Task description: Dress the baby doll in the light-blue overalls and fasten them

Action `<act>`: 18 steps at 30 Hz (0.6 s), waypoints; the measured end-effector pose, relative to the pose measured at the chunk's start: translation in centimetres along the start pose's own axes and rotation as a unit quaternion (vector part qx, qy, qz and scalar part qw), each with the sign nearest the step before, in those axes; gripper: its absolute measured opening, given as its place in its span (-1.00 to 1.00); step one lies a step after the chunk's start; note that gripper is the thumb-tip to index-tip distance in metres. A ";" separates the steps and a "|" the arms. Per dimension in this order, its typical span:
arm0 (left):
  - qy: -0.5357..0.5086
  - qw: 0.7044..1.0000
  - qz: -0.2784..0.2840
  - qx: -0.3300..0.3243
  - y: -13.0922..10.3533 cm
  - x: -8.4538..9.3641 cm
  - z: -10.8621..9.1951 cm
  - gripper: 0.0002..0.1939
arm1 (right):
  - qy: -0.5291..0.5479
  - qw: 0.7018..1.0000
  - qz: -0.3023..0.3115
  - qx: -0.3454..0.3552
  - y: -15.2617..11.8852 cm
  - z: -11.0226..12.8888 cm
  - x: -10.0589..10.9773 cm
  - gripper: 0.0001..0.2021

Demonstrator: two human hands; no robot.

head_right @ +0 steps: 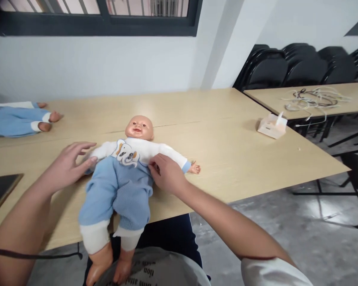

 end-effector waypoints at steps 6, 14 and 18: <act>-0.012 0.984 0.048 -0.171 7.0 -3.1 -11.6 -0.51 | 0.236 0.965 0.040 -0.104 2.8 -2.2 -0.6 -0.83; 0.022 0.980 0.063 -0.188 12.2 -7.4 -10.3 -0.77 | 0.307 0.945 0.065 -0.097 8.0 -3.7 -0.6 -0.84; 0.009 0.982 0.011 -0.191 12.6 -6.5 -9.5 -0.87 | 0.166 0.986 0.017 -0.013 7.5 -3.6 1.1 -0.88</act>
Point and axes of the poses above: each hand's wrist, its own y-axis towards the middle knuckle, its own x-axis out of the back of the hand, z = x × y, the point moved 10 cm from there along y, towards the middle knuckle, and after that the axes turned 13 degrees about -x, right-handed, at the moved point
